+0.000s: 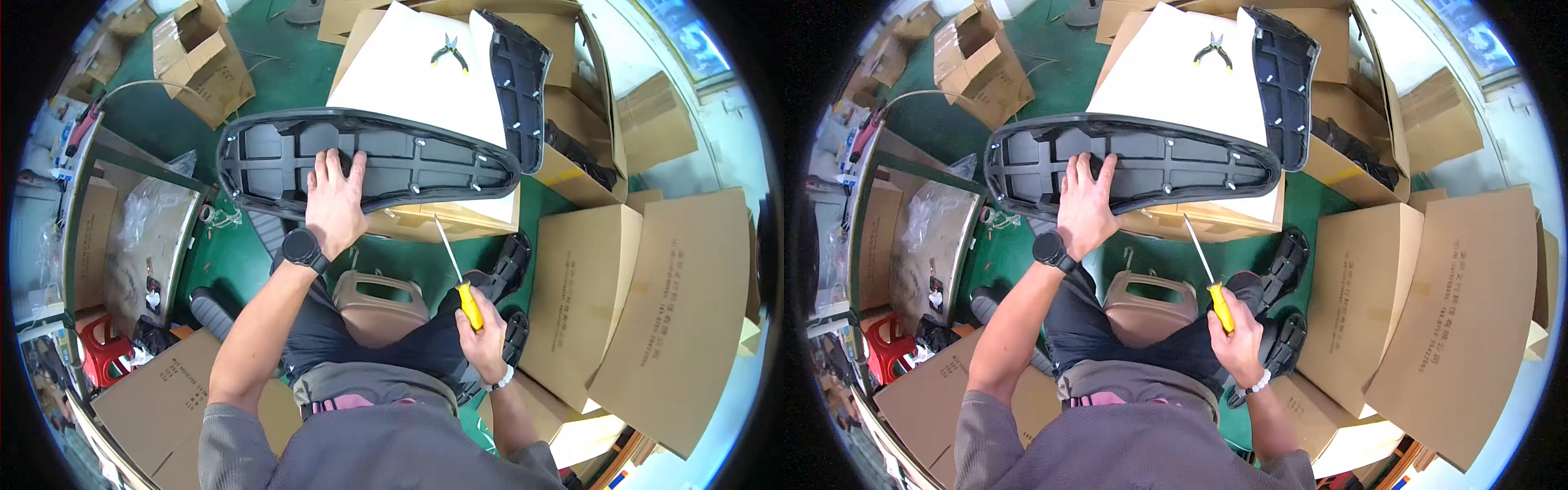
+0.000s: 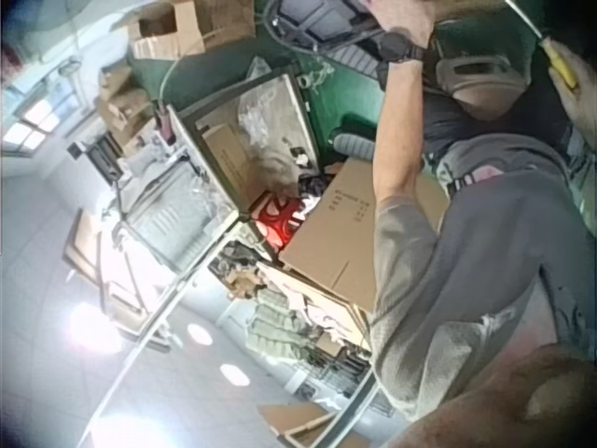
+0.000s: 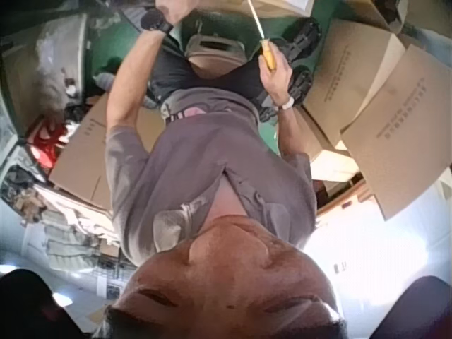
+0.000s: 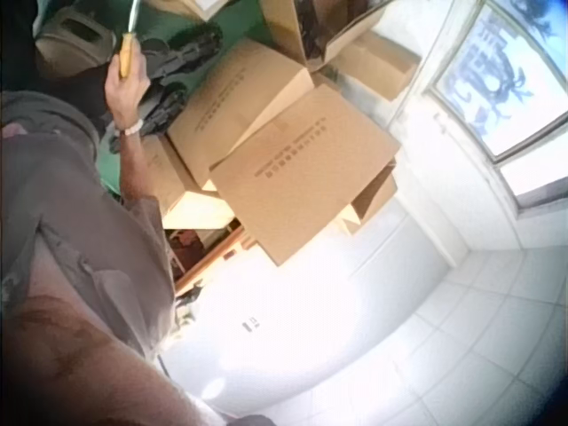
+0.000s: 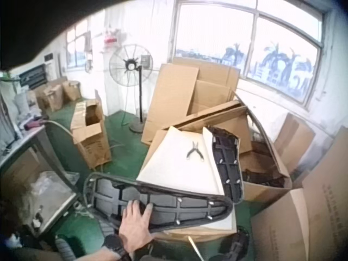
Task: Assembling or repairing a motorcycle seat component by using a screwdriver to fasten or adjust parts.
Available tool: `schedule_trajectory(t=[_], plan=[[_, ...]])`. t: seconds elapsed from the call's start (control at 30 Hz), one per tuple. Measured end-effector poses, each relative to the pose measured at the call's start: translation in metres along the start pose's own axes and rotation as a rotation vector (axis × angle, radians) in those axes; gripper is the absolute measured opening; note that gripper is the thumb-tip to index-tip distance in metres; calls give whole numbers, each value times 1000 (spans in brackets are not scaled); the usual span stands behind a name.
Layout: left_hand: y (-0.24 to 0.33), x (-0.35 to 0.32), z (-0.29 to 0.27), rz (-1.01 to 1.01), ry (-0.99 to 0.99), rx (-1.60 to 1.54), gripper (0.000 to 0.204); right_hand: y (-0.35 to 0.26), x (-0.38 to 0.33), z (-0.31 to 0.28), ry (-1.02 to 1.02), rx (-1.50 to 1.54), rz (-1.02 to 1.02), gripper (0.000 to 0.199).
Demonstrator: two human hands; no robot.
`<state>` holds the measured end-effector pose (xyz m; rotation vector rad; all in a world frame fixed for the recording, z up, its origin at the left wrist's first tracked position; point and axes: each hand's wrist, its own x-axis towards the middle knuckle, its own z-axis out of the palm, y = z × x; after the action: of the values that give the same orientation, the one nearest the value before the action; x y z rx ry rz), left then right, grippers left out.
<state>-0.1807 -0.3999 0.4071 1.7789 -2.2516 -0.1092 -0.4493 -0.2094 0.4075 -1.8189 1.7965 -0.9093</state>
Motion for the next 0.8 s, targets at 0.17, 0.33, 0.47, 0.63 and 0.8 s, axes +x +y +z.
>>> schedule_trajectory(t=[0.17,0.33,0.47,0.63,0.8], plan=[[15,8,-6,47,-6,-49,91,-8,25,-1,184,76,108,45],[9,18,-15,54,-101,-86,96,-2,65,-13,225,59,378,49],[6,27,-12,89,-164,-79,96,48,105,-28,452,333,316,44],[10,26,-22,67,-219,-66,99,64,157,-48,376,251,240,45],[10,25,-15,60,-201,-44,102,43,191,-35,418,-130,395,65]])
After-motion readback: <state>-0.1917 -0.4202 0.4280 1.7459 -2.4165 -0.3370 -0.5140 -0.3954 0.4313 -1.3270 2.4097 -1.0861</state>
